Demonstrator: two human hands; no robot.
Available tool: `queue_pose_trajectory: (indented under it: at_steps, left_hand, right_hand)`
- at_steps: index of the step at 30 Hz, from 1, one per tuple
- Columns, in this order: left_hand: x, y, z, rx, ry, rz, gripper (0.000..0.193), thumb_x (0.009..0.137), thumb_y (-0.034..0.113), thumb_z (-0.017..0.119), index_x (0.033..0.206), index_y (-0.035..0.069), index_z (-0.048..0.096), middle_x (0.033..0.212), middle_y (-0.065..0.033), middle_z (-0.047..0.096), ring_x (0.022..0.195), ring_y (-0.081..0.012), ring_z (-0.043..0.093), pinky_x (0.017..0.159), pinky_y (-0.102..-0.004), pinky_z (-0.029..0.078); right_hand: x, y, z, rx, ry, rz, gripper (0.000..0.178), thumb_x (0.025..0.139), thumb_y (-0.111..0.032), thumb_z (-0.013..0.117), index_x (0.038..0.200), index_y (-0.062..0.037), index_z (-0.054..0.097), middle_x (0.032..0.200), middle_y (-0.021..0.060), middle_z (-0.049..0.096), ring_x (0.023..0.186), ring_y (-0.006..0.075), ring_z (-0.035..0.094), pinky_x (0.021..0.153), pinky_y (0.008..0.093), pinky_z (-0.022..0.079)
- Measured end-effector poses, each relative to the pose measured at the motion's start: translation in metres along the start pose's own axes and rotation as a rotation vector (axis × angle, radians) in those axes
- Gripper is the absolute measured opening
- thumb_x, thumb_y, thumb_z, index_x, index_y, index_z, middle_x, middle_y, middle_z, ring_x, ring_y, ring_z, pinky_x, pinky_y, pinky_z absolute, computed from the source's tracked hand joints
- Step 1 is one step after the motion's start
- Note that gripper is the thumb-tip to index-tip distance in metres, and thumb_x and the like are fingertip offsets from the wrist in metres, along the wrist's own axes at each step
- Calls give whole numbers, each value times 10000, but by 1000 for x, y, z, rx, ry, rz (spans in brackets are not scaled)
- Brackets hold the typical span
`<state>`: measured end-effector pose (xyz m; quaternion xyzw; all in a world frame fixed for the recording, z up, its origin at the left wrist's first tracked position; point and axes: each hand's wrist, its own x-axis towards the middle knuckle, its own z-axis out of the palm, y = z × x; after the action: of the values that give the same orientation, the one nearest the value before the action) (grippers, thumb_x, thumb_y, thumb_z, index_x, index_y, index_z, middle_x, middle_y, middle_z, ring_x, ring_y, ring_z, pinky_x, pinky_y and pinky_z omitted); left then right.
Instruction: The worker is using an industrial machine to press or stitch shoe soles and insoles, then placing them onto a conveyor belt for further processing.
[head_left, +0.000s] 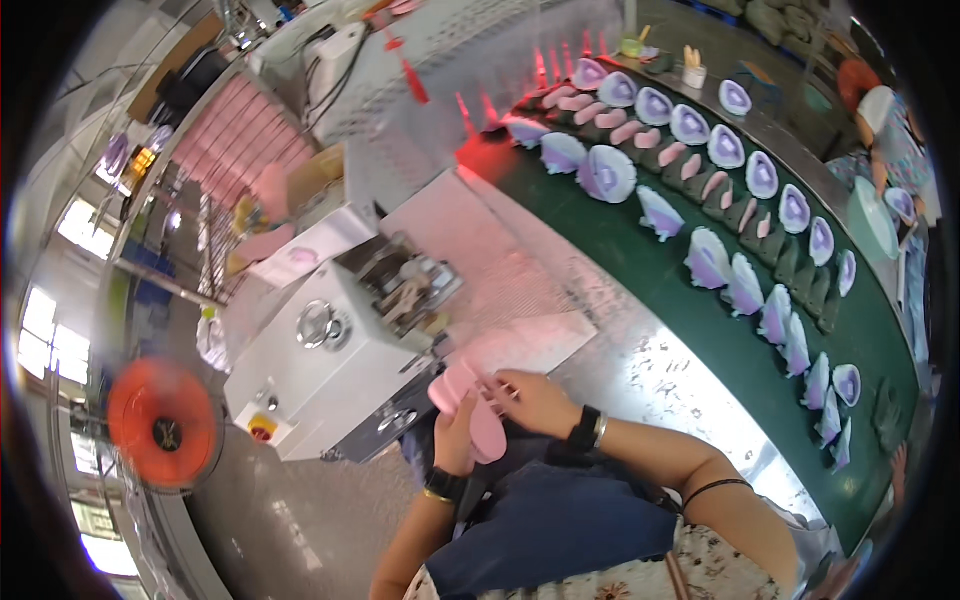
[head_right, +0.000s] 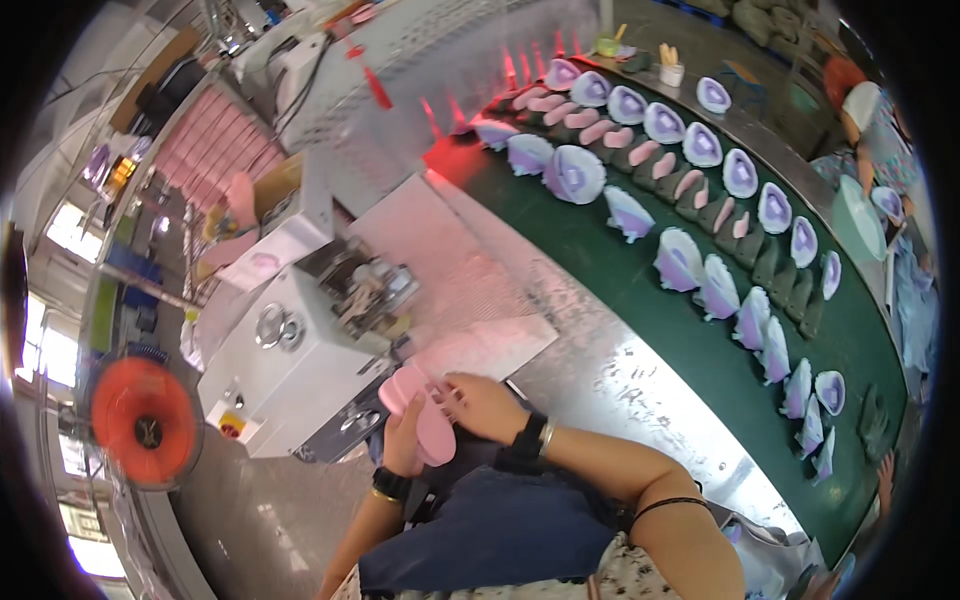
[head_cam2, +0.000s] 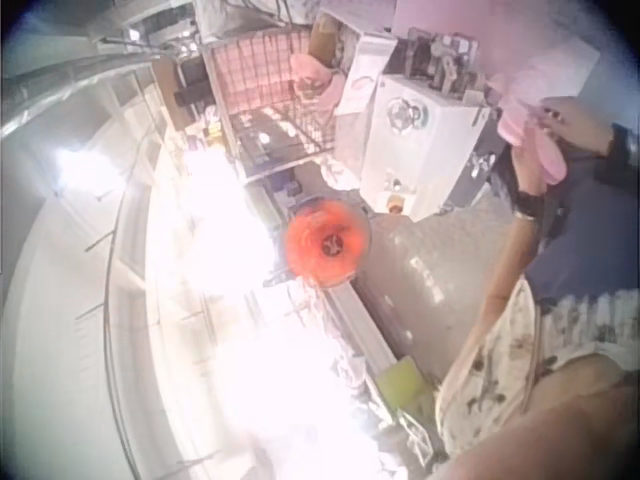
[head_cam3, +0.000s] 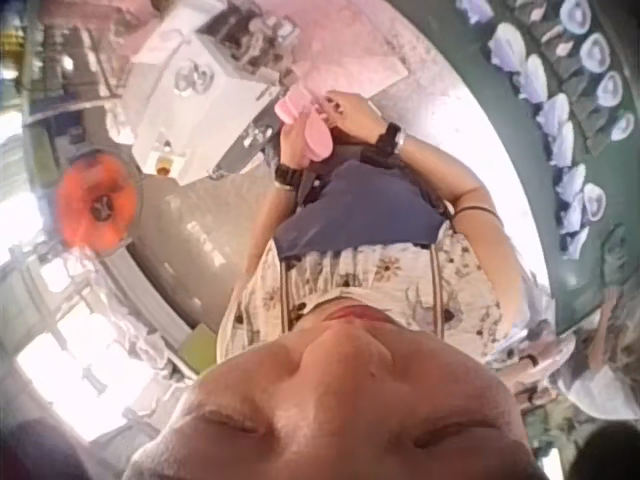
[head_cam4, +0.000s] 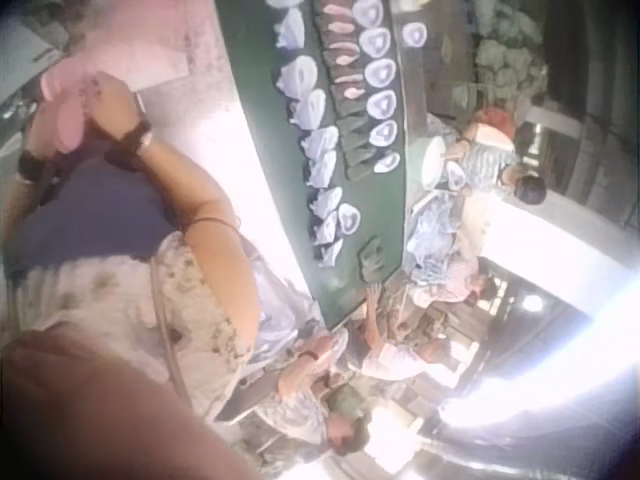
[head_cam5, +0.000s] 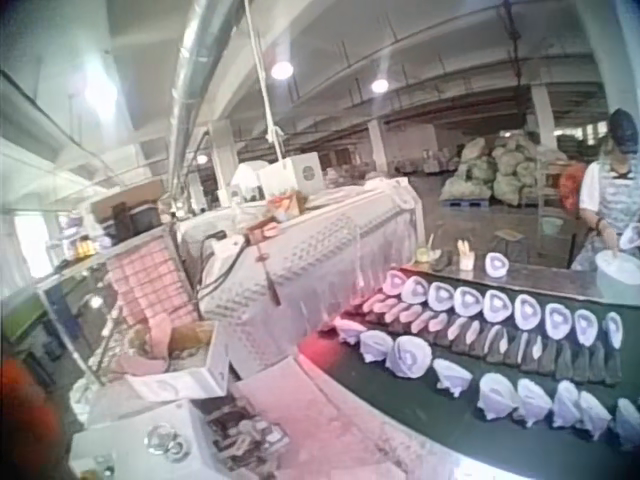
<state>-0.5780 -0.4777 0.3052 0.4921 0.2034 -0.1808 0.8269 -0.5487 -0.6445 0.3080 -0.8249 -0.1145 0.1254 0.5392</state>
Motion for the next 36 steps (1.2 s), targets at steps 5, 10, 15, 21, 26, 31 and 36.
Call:
queue_pose_trajectory:
  at_steps: [5, 10, 15, 21, 26, 31, 36]
  left_hand:
    - [-15, -2, -46, -159, -123, -209, 418, 934, 327, 435, 1197, 4, 482, 1058, -121, 587, 966, -269, 609, 830, -418, 514]
    - [-29, -8, -59, -252, -232, -319, 464, 876, 312, 438, 1227, 9, 456, 1046, -110, 577, 981, -282, 602, 852, -432, 507]
    - [-43, -8, -71, -229, -196, -311, 460, 895, 302, 419, 1244, 4, 446, 1053, -105, 570, 1004, -283, 594, 875, -436, 499]
    - [-51, -16, -88, -178, -179, -280, 423, 958, 265, 366, 1252, -30, 433, 1155, -166, 568, 1043, -306, 584, 898, -431, 488]
    - [-59, -7, -75, -121, -72, -181, 402, 971, 271, 387, 1240, -19, 456, 1159, -150, 573, 1065, -281, 570, 907, -401, 476]
    - [-41, -42, -118, 301, -59, -53, 401, 975, 315, 421, 1231, 13, 482, 1146, -121, 588, 1053, -256, 574, 897, -372, 469]
    - [-33, -36, -77, -107, -94, -374, 445, 925, 426, 501, 1189, 68, 495, 1043, -82, 603, 952, -241, 595, 818, -366, 491]
  right_hand:
    - [74, 53, 8, 434, 207, 6, 310, 781, -153, 634, 1024, 28, 569, 812, 144, 630, 745, 163, 618, 648, 337, 483]
    - [170, 78, 2, 66, 236, -23, 415, 765, -123, 658, 1137, 10, 531, 919, 132, 617, 783, 198, 602, 679, 315, 474]
    - [168, 32, -13, -272, 338, -97, 352, 805, -150, 597, 1117, -15, 505, 884, 191, 612, 807, 359, 605, 702, 420, 480]
    - [170, 20, -44, -660, 533, -370, 312, 822, -308, 608, 976, -37, 605, 925, 164, 591, 797, 379, 592, 710, 463, 475]
    - [207, 38, 2, -186, 426, 47, 340, 801, -342, 630, 855, -7, 619, 864, 202, 626, 793, 354, 614, 699, 421, 475]
    - [227, 59, -5, 4, 660, 33, 302, 835, -317, 574, 831, -17, 598, 818, 217, 625, 731, 392, 605, 655, 444, 465]
    - [147, 102, -113, 378, 852, 13, 222, 876, -228, 553, 935, -16, 526, 785, 184, 608, 668, 327, 648, 577, 409, 496]
